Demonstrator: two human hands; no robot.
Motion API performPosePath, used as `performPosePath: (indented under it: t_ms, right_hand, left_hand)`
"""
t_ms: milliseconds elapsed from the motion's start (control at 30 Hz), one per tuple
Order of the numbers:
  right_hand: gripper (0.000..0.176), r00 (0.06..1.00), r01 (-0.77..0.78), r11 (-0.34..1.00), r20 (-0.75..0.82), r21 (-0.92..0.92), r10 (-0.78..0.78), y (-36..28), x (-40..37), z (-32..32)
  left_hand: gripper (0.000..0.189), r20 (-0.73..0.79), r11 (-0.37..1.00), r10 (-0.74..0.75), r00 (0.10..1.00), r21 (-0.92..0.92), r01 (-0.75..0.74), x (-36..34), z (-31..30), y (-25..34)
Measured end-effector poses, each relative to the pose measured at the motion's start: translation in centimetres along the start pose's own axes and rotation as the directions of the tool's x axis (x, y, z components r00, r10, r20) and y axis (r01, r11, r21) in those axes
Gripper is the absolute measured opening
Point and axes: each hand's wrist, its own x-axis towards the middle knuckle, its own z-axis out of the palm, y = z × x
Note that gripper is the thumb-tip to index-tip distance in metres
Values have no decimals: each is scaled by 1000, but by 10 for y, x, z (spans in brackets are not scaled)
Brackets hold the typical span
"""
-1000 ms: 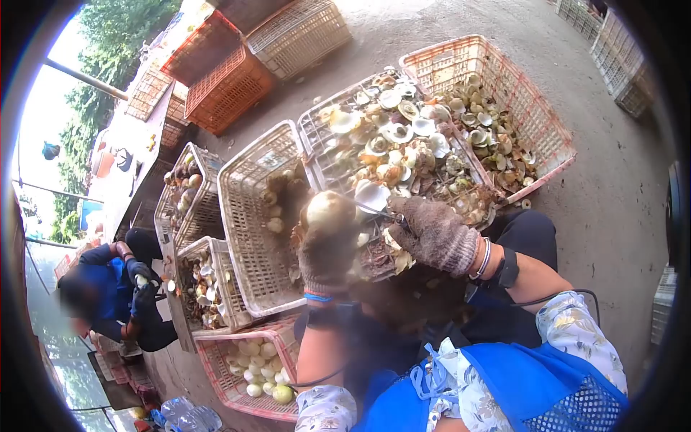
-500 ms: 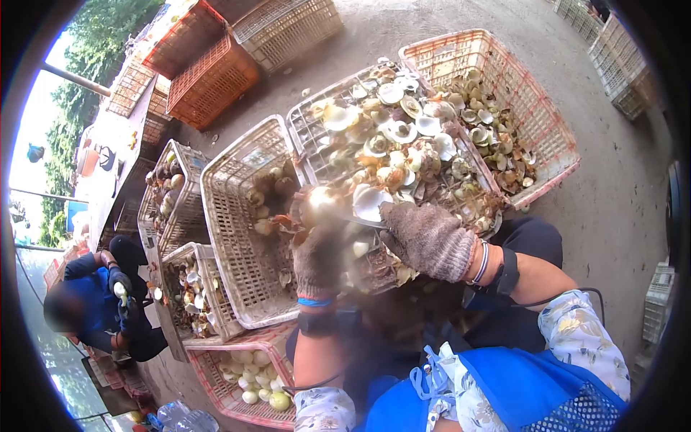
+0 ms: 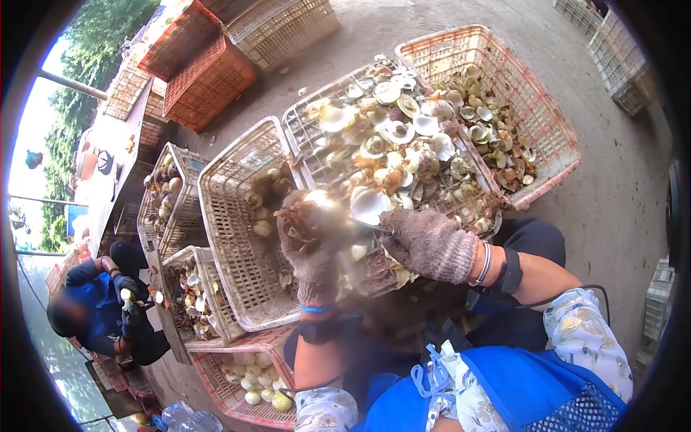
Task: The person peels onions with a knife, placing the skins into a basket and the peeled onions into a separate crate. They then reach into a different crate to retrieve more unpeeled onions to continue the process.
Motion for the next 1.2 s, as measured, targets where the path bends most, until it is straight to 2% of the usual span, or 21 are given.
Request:
performPosePath:
  t_ms: [100, 233, 333, 400, 433, 500, 533, 567, 600, 633, 667, 700, 733, 767, 800, 867, 967, 1033, 1100, 1133, 1200]
  right_hand:
    - [24, 998, -6, 999, 68, -35, 9, 5, 2, 4]
    - [23, 999, -24, 1000, 44, -6, 24, 13, 0, 16]
    - [26, 994, 102, 982, -25, -156, -108, 29, 9, 21]
    - [33, 968, 209, 933, -74, -293, -240, 43, 15, 22]
    - [33, 967, 209, 933, -77, -294, -241, 47, 14, 20]
    - [37, 914, 261, 817, -142, -514, -381, 43, 14, 12]
    - [38, 902, 268, 785, -143, -558, -409, 51, 18, 15]
    - [38, 903, 269, 786, -137, -557, -407, 47, 15, 12]
    - [34, 908, 284, 796, -117, -535, -403, 40, 14, 5]
    - [30, 912, 297, 807, -100, -510, -399, 34, 14, 2]
    - [20, 984, 116, 988, 147, -103, -100, 31, 22, 0]
    - [18, 972, 234, 938, -56, 256, -227, 28, 22, 12]
    - [21, 972, -111, 849, 234, 517, -15, 28, 14, 4]
    - [25, 834, -475, 627, 542, 617, 99, 11, 10, -15]
    - [25, 835, -473, 630, 541, 615, 99, 11, 11, -13]
    - [26, 914, -399, 551, 271, 733, 301, 12, 13, -5]
    - [28, 946, -277, 476, 151, 835, 287, 9, 19, -7]
    - [27, 936, -289, 416, 164, 862, 311, 7, 24, -7]
    - [30, 938, -236, 272, 145, 933, 315, 11, 30, 1]
    - [30, 937, -237, 273, 146, 932, 317, 11, 28, 0]
    - [30, 965, -185, 558, 42, 809, 258, 8, 25, -2]
  left_hand:
    - [83, 32, 984, 92, 995, 147, -96, 3, -6, -10]
    - [82, 35, 979, 160, 987, 126, -163, 3, -14, -19]
    - [77, 76, 970, 131, 988, 197, -143, 0, -9, -9]
    - [69, 60, 990, -129, 990, -51, 132, -5, -11, -5]
    - [69, 62, 990, -127, 990, -50, 130, -5, -17, -7]
    - [65, 194, 967, -251, 948, 84, 239, -6, -38, -21]
    - [67, 195, 960, -245, 950, 187, 209, -6, -47, -34]
    - [67, 192, 959, -248, 949, 185, 213, -8, -43, -32]
    - [66, 186, 908, -220, 958, 398, 132, -9, -37, -28]
    - [65, 187, 804, -192, 963, 592, 46, -9, -34, -25]
    - [65, 187, 787, -203, 961, 615, 47, -7, -37, -31]
    - [65, 187, 789, -201, 962, 613, 46, -8, -40, -34]
    - [65, 225, 829, -201, 953, 558, 43, -8, -43, -35]
    - [65, 265, 866, -195, 944, 499, 39, -7, -40, -32]
    - [64, 300, 826, -161, 940, 562, -38, -7, -35, -27]
    - [64, 277, 818, -149, 949, 574, -39, -3, -31, -29]
    - [64, 285, 796, -188, 940, 605, -24, -6, -24, -27]
    - [65, 241, 943, -316, 918, 188, 275, -8, -25, -33]
    - [66, 312, 929, -368, 876, 148, 338, -12, -9, -18]
    - [63, 321, 932, -360, 876, 156, 326, -15, -2, -12]
    - [61, 323, 936, -349, 880, 162, 312, -17, 1, -13]
